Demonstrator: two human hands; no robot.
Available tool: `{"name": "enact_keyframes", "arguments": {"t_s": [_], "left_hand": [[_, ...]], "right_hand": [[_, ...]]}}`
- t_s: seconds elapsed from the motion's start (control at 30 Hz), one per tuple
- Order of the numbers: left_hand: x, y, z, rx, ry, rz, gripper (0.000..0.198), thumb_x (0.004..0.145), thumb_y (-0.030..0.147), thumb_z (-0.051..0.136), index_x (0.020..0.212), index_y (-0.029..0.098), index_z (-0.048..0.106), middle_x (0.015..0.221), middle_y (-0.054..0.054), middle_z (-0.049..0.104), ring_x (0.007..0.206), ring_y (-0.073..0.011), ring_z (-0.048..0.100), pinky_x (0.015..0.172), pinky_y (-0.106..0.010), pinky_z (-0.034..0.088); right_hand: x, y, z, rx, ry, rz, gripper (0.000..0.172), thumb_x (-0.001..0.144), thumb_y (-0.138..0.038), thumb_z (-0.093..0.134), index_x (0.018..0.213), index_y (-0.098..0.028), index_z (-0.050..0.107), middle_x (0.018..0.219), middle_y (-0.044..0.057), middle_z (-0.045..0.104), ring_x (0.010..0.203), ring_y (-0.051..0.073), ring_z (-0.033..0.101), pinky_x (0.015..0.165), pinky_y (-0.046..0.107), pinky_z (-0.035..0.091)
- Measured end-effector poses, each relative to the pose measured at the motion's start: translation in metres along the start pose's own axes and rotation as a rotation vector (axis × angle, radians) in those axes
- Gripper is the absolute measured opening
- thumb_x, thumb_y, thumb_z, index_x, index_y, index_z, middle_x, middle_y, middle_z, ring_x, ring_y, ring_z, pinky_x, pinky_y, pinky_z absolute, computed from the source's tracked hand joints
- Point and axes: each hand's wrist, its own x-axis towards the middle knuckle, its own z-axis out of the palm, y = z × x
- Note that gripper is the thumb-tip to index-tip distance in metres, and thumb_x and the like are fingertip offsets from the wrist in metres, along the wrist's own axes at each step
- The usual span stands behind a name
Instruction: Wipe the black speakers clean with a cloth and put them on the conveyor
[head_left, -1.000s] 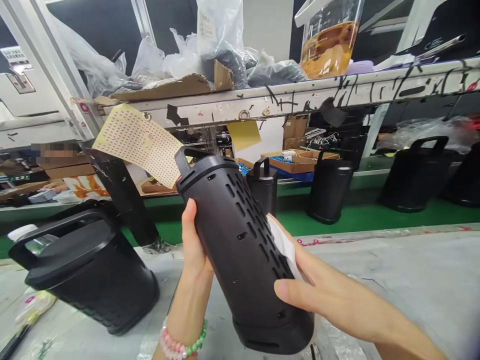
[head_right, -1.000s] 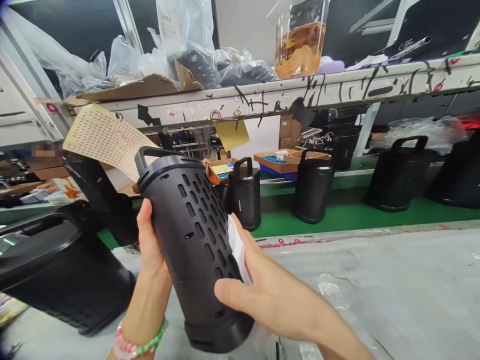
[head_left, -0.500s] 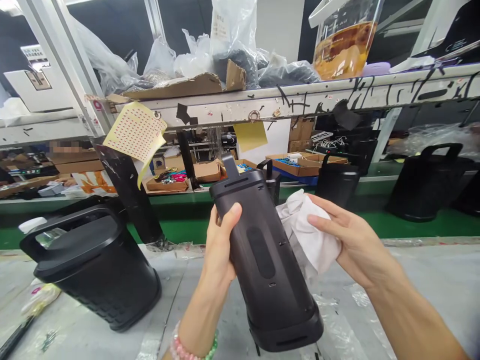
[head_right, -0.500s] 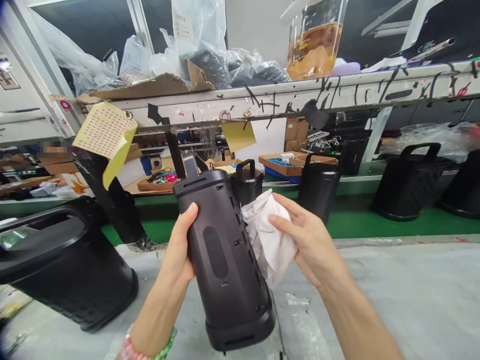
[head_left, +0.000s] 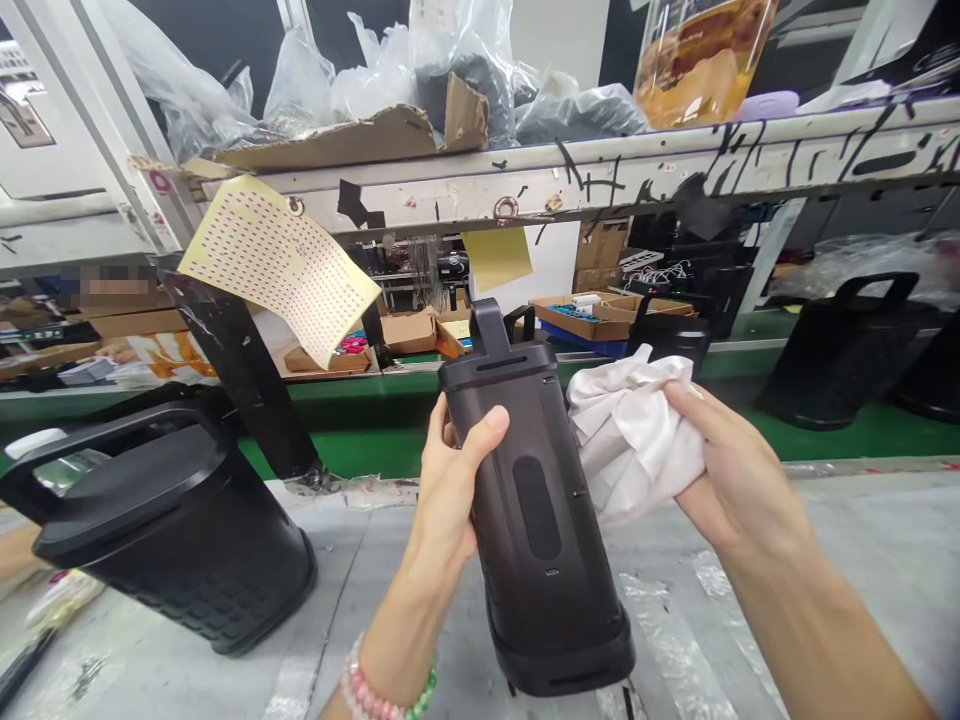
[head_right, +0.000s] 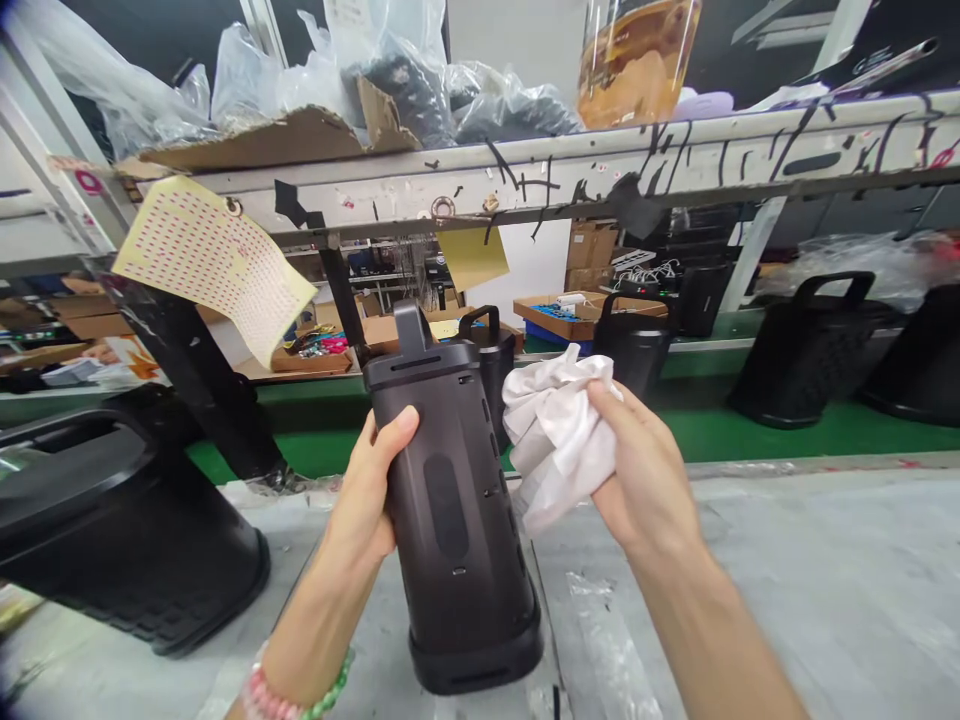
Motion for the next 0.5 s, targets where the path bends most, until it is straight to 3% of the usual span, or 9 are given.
{"name": "enact_keyframes", "arguments": {"t_s": [0.13, 0.27, 0.5], "left_hand": [[-0.0018, -0.0006, 0.0012, 0.053, -0.031, -0.010, 0.078, 0.068, 0.039, 0.083, 0.135, 0.023, 0.047, 0.117, -0.012, 0.063, 0.092, -0.0264, 0.070, 0.070, -0.034, 0.061], [-0.0042, -0.0017, 0.0040, 0.130, -0.066, -0.006, 0.083, 0.066, 0.036, 0.084, 0.137, 0.025, 0.044, 0.122, -0.010, 0.063, 0.110, -0.0276, 0.064, 0.088, -0.035, 0.056], [-0.0061, -0.0104, 0.0065, 0.506, -0.115, 0.201, 0.101, 0.061, 0.042, 0.086, 0.147, 0.028, 0.035, 0.139, -0.006, 0.054, 0.128, -0.0273, 0.050, 0.109, -0.039, 0.040]], "right_hand": [[0.0033, -0.0028, 0.0022, 0.061, 0.084, -0.016, 0.014, 0.088, -0.024, 0.061, 0.086, -0.020, 0.075, 0.098, 0.001, 0.072, 0.087, 0.013, 0.067, 0.066, 0.015, 0.056], [0.0012, -0.0062, 0.0057, 0.119, 0.101, -0.045, 0.019, 0.091, -0.024, 0.056, 0.092, -0.019, 0.075, 0.107, 0.003, 0.072, 0.102, 0.015, 0.066, 0.073, 0.016, 0.057], [-0.0003, -0.0086, 0.0041, 0.137, 0.084, -0.090, 0.022, 0.091, -0.032, 0.056, 0.098, -0.018, 0.072, 0.109, 0.006, 0.072, 0.104, 0.022, 0.067, 0.084, 0.032, 0.060]]}}
